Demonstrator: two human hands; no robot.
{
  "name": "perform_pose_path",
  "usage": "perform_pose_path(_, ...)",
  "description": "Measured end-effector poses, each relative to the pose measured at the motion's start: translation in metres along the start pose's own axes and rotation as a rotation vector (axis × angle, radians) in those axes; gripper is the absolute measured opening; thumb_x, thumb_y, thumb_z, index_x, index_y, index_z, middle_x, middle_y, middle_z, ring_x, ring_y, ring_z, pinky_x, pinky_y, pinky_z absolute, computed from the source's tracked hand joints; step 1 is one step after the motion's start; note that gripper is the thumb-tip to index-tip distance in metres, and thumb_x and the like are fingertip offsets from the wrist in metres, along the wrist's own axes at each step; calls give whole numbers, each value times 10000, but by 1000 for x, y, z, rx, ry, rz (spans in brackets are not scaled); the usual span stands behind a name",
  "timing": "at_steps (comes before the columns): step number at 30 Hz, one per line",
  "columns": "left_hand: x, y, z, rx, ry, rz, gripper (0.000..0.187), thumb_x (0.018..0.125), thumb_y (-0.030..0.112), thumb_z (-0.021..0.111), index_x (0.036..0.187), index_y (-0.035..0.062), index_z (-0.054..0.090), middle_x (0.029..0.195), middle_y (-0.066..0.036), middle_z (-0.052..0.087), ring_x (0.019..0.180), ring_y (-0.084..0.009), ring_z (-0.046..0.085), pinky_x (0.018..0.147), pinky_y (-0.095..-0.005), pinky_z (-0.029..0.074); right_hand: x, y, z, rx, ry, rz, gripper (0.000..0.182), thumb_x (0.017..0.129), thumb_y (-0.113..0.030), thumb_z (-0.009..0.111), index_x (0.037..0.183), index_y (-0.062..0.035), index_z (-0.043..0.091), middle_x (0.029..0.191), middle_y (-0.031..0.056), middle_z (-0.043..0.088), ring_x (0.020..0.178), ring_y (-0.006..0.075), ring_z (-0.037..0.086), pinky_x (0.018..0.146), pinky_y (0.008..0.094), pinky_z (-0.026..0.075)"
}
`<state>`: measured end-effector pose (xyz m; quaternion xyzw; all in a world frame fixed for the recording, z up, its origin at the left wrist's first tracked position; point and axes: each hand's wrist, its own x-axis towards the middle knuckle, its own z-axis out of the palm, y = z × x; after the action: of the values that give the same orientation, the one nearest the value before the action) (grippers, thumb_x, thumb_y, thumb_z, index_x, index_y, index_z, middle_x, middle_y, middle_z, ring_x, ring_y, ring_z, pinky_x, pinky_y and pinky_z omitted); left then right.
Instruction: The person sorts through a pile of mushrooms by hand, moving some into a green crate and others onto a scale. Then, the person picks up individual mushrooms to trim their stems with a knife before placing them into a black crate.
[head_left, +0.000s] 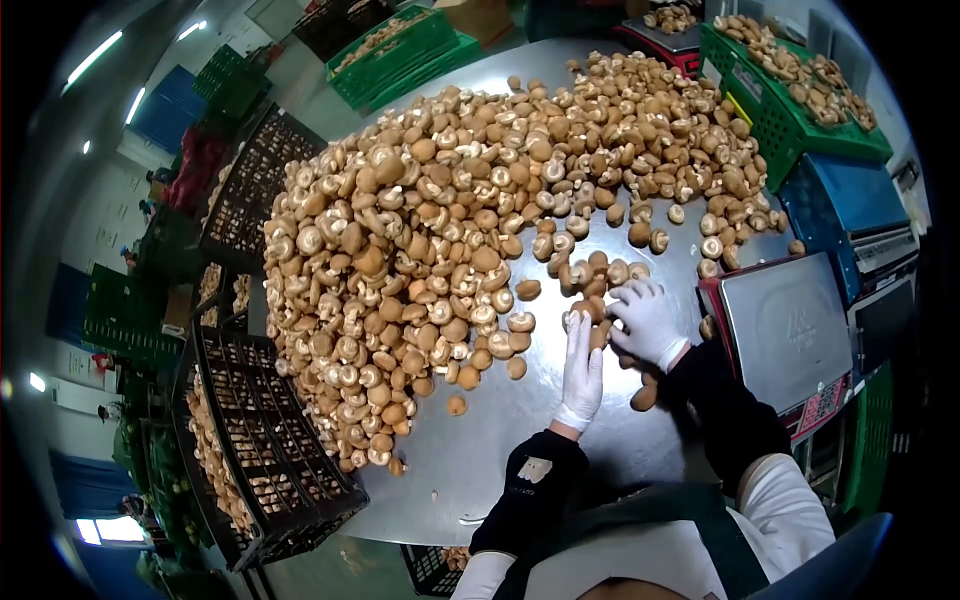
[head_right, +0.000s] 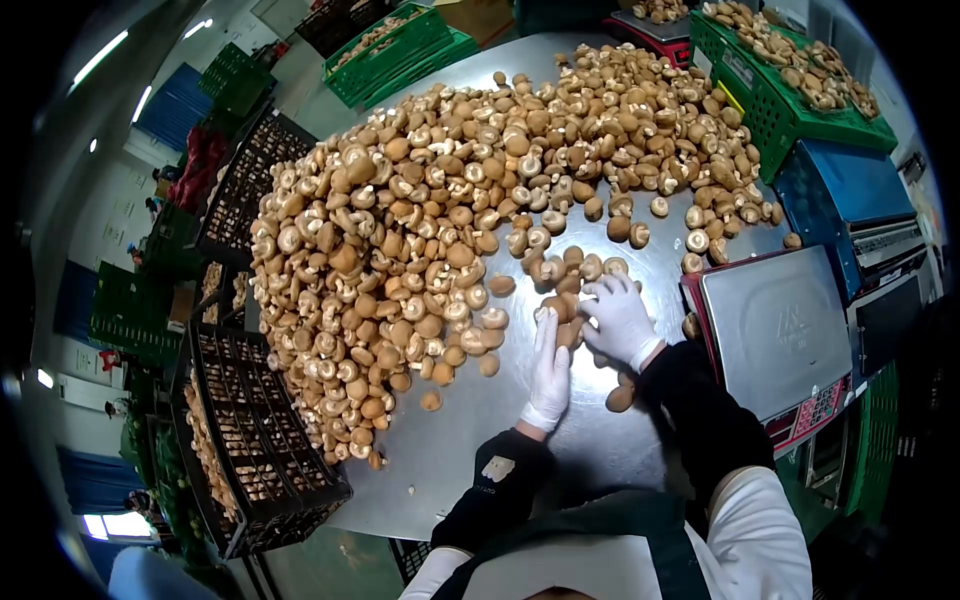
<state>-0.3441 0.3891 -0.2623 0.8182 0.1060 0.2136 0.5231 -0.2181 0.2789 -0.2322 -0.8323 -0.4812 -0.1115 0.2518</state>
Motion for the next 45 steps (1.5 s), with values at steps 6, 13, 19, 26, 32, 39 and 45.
perform_pose_path(6, -10, 2, -69, 217, 523, 51, 247, 809, 12, 508, 1031, -39, 603, 1086, -175, 596, 1062, -324, 537, 980, -406, 390, 46, -21, -16, 109, 68, 30, 160, 650, -137, 606, 804, -105, 636, 962, 41, 601, 997, 263, 518, 919, 429, 375)
perform_pose_path(13, -53, -67, -147, 724, 644, -400, 569, 708, 201, 731, 1238, 95, 552, 1165, -179, 488, 1082, -344, 472, 946, -433, 372, 81, -123, 78, 215, -218, -275, 241, 773, -213, 557, 951, -87, 660, 999, 69, 617, 991, 263, 563, 917, 417, 393)
perform_pose_path(19, -38, -73, -131, 626, 494, -247, 581, 664, 144, 759, 1194, 45, 542, 1164, -186, 441, 1083, -343, 461, 959, -422, 390, 59, -123, 113, 54, -191, -287, 314, 806, -193, 541, 1104, -117, 602, 1108, 52, 584, 1115, 232, 510, 974, 427, 372)
perform_pose_path(26, -11, -63, -67, 313, 372, -53, 467, 659, 64, 734, 1092, 42, 561, 1116, -163, 461, 1092, -352, 470, 975, -409, 382, 25, -38, 31, 72, -92, -14, 302, 743, -167, 599, 1040, -110, 612, 1059, 65, 554, 1043, 285, 505, 941, 414, 371)
perform_pose_path(32, 10, -11, -29, 138, 84, 75, 470, 747, 73, 717, 1195, 42, 579, 1313, -198, 444, 1212, -348, 450, 1022, -391, 365, -20, -18, -50, 185, -5, 264, 378, 752, -220, 641, 1096, -70, 596, 1150, 122, 553, 1088, 320, 493, 961, 435, 363)
perform_pose_path(39, -45, -4, -83, 311, 257, 114, 558, 685, 46, 742, 1202, -9, 539, 1296, -198, 422, 1211, -353, 442, 974, -405, 438, -135, -40, -77, 185, -36, 491, 626, 683, -217, 734, 1234, -51, 487, 1315, 208, 402, 1233, 403, 369, 1046, 467, 305)
perform_pose_path(45, -86, -9, -97, 600, -141, -82, 1081, 568, 412, 855, 1393, -18, 304, 1421, -289, 257, 1318, -428, 276, 1088, -487, 251, -184, -58, -63, 44, -66, 579, 731, 675, -278, 742, 1298, -52, 433, 1329, 223, 366, 1259, 428, 319, 1057, 494, 281)
